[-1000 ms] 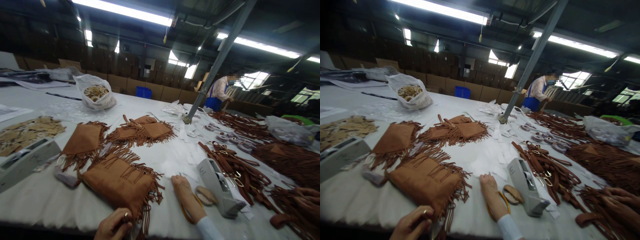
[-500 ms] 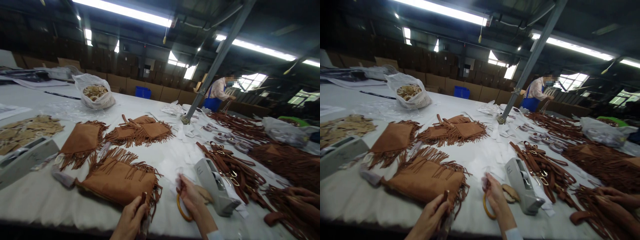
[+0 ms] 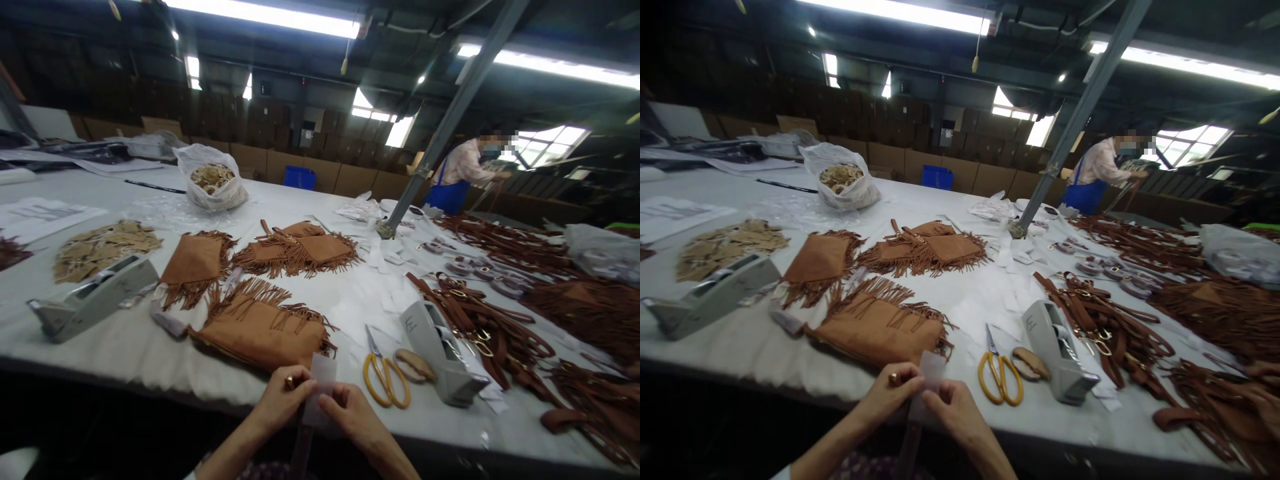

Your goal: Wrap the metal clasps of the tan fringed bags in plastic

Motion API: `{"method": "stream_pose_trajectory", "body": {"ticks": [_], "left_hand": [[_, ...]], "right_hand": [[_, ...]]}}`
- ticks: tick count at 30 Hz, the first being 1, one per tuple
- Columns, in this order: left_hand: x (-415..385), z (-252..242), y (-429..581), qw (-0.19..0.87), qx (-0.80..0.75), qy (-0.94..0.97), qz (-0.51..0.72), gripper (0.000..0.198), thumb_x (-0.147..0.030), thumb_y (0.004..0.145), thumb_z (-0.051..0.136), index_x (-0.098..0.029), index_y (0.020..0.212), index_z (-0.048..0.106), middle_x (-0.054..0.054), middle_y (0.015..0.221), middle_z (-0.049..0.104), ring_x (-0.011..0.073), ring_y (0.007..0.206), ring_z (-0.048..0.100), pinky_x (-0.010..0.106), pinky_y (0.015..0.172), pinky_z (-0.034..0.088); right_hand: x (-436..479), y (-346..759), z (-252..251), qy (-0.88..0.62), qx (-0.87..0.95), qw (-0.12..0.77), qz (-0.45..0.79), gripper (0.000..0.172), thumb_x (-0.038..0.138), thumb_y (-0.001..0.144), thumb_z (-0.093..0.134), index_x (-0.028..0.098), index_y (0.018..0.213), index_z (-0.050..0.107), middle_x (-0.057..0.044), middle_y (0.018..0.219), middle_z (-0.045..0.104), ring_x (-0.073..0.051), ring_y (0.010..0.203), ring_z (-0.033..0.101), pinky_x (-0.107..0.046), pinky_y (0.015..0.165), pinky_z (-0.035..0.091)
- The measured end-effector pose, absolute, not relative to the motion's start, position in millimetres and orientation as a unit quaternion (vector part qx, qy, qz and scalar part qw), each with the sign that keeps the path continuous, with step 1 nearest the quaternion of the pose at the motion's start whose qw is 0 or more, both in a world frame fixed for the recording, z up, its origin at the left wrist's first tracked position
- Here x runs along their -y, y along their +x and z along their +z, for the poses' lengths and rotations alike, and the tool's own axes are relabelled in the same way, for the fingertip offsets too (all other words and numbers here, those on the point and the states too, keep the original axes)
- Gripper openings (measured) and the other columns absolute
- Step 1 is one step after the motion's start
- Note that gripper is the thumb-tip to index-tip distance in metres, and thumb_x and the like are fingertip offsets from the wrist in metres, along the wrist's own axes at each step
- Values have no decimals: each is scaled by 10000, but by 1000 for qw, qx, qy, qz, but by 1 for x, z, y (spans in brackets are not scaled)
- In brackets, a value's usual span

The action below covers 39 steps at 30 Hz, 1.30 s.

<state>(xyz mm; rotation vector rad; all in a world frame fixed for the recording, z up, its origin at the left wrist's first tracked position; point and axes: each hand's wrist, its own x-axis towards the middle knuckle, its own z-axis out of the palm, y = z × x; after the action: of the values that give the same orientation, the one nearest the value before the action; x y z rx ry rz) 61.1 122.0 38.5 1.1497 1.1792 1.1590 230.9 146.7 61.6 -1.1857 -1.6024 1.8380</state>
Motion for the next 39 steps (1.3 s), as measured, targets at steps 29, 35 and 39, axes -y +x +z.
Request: {"method": "stream_pose_trajectory", "body": {"ticks": [29, 35, 39], "left_hand": [[-113, 43, 67, 378, -505, 619, 467, 286, -359, 910, 419, -183, 799, 615, 7, 691, 572, 152, 660, 513, 226, 630, 373], [-112, 46, 68, 355, -512, 643, 446, 296, -327, 928, 390, -192, 825, 632, 32, 758, 615, 169, 710, 554, 237, 660, 370], [-112, 47, 69, 346, -518, 649, 438, 305, -327, 930, 381, -190, 824, 633, 40, 767, 624, 175, 717, 561, 245, 666, 378]], "right_hand": [[-147, 224, 58, -505, 206, 521, 656, 284, 353, 570, 822, 208, 650, 591, -3, 632, 667, -149, 552, 579, -282, 519, 456], [-149, 223, 64, -508, 214, 530, 645, 282, 316, 533, 838, 198, 652, 611, 20, 634, 652, -115, 553, 545, -242, 527, 443], [-147, 220, 66, -510, 210, 538, 637, 310, 302, 462, 868, 179, 643, 648, 19, 653, 663, -106, 585, 553, -223, 550, 437]]}}
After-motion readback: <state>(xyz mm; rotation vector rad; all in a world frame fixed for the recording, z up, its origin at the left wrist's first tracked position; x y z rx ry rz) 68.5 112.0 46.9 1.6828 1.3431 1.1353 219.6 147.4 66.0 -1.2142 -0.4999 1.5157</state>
